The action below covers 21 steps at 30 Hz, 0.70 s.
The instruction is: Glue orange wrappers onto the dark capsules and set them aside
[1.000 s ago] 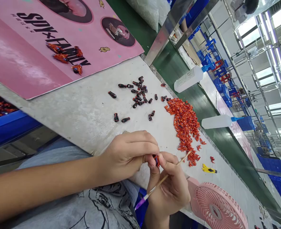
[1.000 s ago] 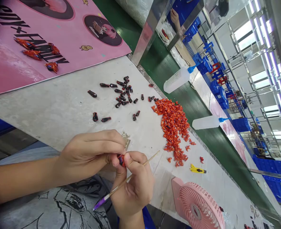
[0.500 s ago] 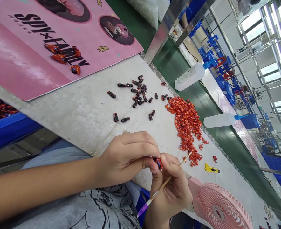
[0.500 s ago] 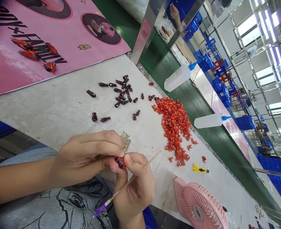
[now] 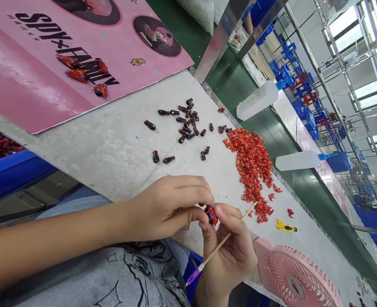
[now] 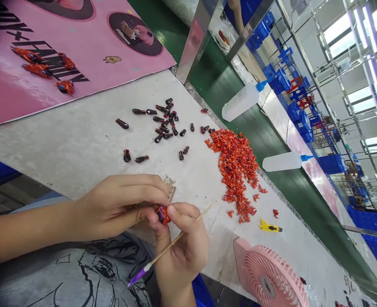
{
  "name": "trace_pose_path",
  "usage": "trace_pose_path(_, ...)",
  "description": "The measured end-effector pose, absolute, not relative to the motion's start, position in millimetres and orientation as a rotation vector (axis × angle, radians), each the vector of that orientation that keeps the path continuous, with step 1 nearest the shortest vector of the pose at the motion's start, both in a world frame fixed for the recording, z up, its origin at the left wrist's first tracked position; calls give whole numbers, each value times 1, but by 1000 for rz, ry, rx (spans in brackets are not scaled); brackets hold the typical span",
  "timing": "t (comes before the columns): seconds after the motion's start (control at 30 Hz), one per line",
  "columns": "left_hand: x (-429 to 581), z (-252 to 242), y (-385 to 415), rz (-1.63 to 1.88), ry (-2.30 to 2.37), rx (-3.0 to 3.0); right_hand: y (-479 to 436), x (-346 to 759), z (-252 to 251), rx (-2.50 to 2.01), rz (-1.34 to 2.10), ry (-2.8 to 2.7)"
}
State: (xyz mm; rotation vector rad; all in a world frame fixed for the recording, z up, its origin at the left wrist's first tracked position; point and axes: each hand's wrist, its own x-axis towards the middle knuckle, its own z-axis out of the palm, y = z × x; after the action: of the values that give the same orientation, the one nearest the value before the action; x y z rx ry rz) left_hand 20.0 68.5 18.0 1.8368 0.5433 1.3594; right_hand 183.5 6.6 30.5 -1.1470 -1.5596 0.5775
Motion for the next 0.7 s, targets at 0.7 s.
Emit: trace_pose_path(0.7,13,26,75,1491,230,2050,8,188,30,-999,936,-1559)
